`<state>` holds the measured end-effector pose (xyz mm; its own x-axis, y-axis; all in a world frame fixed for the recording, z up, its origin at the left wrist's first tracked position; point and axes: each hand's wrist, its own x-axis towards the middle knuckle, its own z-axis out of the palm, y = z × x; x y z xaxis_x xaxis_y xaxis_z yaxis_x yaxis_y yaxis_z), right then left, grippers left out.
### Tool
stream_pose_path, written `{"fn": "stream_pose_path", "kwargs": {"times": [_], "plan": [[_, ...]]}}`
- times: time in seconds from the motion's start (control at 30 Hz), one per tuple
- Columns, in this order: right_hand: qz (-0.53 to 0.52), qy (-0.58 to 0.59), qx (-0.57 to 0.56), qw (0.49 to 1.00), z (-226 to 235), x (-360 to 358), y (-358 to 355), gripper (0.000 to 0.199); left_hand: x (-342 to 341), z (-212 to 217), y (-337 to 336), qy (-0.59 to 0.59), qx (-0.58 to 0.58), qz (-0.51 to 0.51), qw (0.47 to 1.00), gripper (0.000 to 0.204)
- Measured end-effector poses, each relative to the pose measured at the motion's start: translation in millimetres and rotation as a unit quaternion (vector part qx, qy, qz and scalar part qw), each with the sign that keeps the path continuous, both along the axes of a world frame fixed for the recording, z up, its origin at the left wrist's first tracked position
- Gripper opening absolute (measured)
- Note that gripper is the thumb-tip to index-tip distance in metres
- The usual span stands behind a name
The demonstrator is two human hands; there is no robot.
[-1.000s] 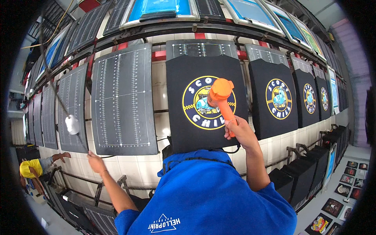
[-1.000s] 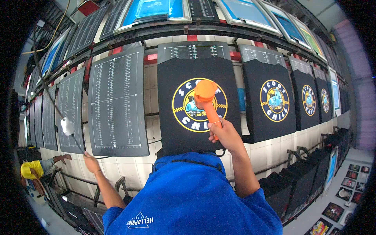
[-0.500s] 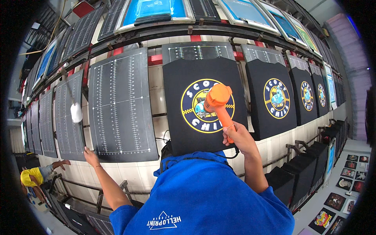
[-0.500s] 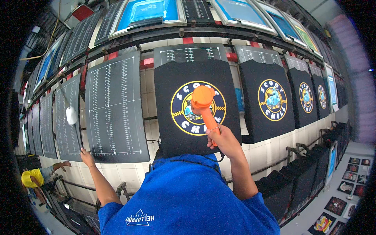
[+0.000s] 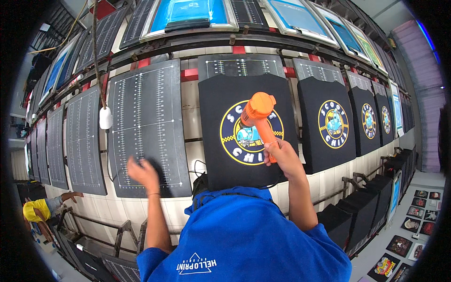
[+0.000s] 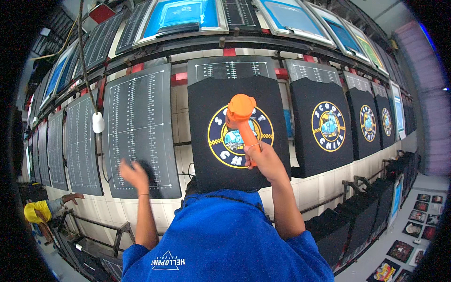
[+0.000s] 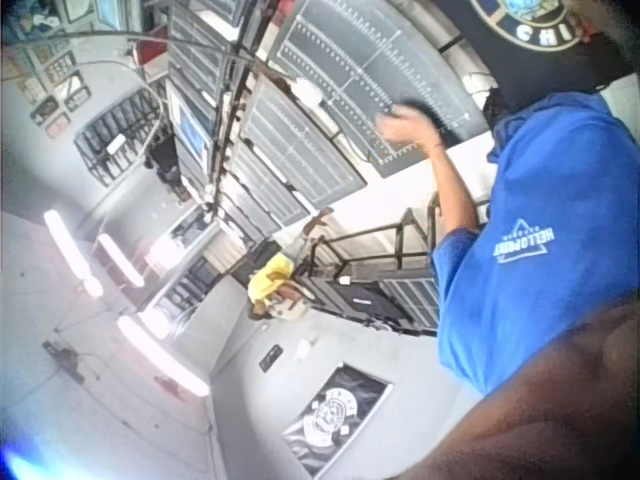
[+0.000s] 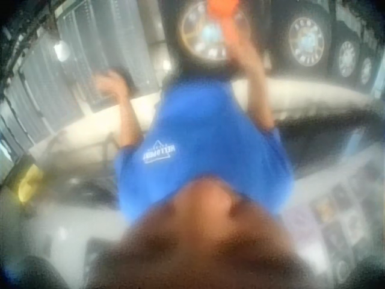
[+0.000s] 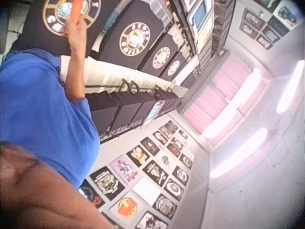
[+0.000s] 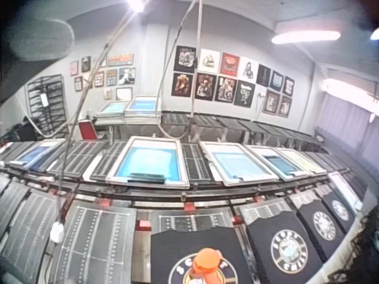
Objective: The person uses a heat gun to dry ink on printed shirts, moves a shirt to a heat press, and lays a protective sheet over the design.
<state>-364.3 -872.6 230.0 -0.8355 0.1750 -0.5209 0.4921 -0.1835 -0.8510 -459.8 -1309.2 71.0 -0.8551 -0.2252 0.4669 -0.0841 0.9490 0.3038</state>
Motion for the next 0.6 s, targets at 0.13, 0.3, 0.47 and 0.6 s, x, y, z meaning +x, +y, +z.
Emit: {"fn": "stream_pose_path", "kwargs": {"times": [0.13,0.3,0.47,0.6], "plan": [[-0.021,-0.005,0.012,1.0,3.0,-2.5,6.4,0.02,17.8,4.4,113.6,-0.095,0.106,-0.218,0.966,0.05],[-0.058,-0.004,0.061,0.996,5.0,2.7,14.8,0.02,20.3,0.7,203.0,-0.155,0.113,-0.353,0.916,0.056],[-0.099,-0.003,0.029,0.995,3.1,8.2,24.3,0.019,2.5,-8.9,243.9,-0.177,0.081,-0.392,0.899,0.06],[-0.097,0.023,0.035,0.994,2.0,5.3,24.8,0.019,-2.4,-7.9,254.7,-0.198,0.047,-0.408,0.89,0.063]]}}
